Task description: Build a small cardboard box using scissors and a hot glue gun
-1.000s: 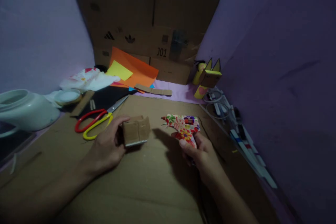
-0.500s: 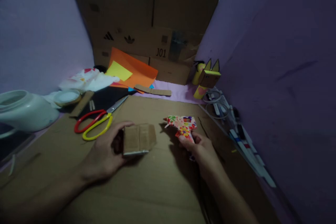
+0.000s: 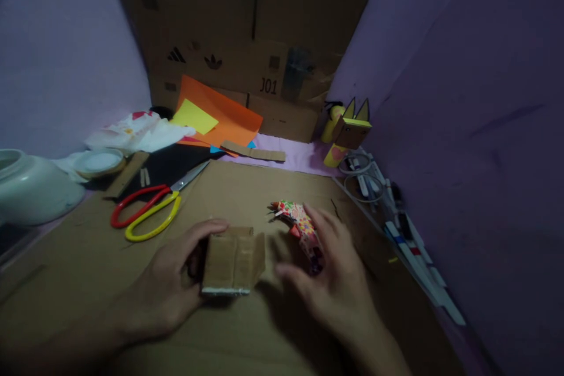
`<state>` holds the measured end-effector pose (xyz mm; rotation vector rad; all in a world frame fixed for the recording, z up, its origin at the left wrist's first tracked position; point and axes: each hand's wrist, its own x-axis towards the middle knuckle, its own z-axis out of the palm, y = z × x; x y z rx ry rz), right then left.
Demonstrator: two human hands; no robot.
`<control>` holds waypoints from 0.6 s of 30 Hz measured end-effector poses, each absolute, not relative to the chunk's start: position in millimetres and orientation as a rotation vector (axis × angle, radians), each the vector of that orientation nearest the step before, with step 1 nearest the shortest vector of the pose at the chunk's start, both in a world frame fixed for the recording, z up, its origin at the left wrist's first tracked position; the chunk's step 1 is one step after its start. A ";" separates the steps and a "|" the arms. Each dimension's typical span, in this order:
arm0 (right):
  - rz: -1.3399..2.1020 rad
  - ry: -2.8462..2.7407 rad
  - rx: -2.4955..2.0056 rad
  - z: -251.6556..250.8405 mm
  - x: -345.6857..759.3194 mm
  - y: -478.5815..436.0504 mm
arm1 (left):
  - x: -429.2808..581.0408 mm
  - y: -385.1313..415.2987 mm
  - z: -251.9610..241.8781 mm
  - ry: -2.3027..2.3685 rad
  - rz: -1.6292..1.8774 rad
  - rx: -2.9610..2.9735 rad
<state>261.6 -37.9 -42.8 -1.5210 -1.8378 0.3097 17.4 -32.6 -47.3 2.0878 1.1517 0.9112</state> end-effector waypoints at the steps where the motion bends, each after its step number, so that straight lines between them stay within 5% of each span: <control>1: 0.551 -1.865 -1.388 -43.3 256.8 -41.6 | 17.3 -33.1 -47.0 1.138 0.912 2.119; 4: 0.933 -1.893 -1.213 -46.4 240.4 -50.1 | 18.2 -34.5 -45.0 1.101 0.854 2.153; 18: 0.864 -1.932 -1.188 -61.8 227.1 -51.9 | 13.8 -38.3 -58.6 1.207 0.651 2.134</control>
